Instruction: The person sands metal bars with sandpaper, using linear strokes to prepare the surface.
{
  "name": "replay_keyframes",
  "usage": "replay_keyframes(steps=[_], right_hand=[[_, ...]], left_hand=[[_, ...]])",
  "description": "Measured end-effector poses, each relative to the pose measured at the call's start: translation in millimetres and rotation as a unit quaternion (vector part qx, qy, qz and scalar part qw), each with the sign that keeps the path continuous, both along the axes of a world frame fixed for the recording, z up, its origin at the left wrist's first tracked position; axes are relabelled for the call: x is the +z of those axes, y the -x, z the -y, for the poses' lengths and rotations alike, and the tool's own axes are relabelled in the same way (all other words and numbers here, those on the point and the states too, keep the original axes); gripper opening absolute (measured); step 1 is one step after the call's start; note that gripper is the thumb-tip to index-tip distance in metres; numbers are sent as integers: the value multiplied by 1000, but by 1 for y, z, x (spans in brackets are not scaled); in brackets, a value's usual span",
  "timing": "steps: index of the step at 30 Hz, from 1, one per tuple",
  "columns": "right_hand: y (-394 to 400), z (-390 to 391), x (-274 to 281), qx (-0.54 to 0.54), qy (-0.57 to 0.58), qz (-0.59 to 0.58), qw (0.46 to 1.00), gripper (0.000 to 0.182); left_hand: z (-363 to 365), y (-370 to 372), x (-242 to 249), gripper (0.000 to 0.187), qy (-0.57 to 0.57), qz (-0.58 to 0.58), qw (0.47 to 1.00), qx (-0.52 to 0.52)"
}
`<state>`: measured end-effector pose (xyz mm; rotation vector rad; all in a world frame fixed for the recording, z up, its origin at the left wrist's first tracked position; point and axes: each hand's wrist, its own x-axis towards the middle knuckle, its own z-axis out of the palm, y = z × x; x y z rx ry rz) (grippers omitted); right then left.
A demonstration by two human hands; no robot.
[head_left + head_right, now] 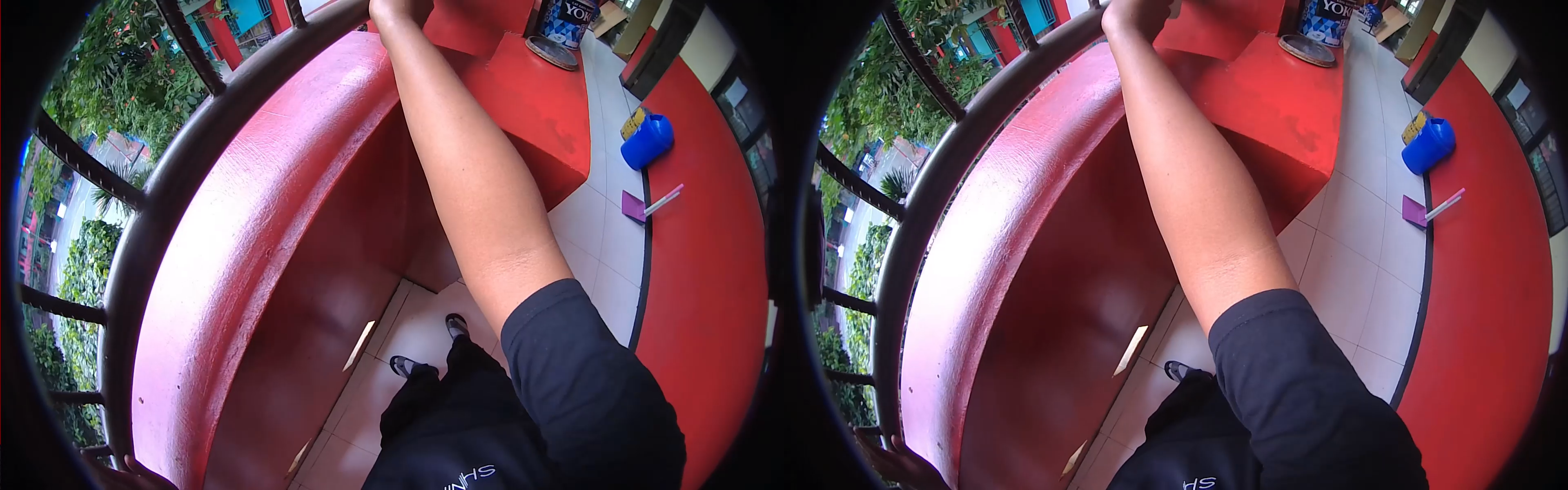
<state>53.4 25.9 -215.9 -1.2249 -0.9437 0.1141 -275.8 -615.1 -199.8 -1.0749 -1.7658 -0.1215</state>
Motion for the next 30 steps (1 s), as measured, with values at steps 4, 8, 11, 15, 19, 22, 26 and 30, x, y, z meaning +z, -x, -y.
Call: replay_keyframes(steps=[4,8,11,15,19,22,26,30], right_hand=[[-20,25,20,84,90,-30,992,37],[-28,25,34,90,174,-117,974,41],[-24,16,25,152,196,-142,958,45],[-9,55,34,172,166,-179,954,37],[58,133,7,134,-33,-38,990,44],[60,64,-1,1,-35,77,996,56],[28,93,31,344,55,-316,883,71],[71,151,-6,344,-30,-197,918,75]], left_hand=[[-15,-25,-8,85,-101,109,988,42],[-103,-126,-7,68,-14,134,969,-208],[-194,-190,10,77,80,211,937,-267],[-246,-182,-8,89,5,213,968,-130],[-252,-181,-16,89,-53,192,972,-120],[-245,-190,-10,87,39,182,982,-42],[-247,-190,-13,90,57,214,975,-14],[-246,-190,-12,91,34,209,977,-35]])
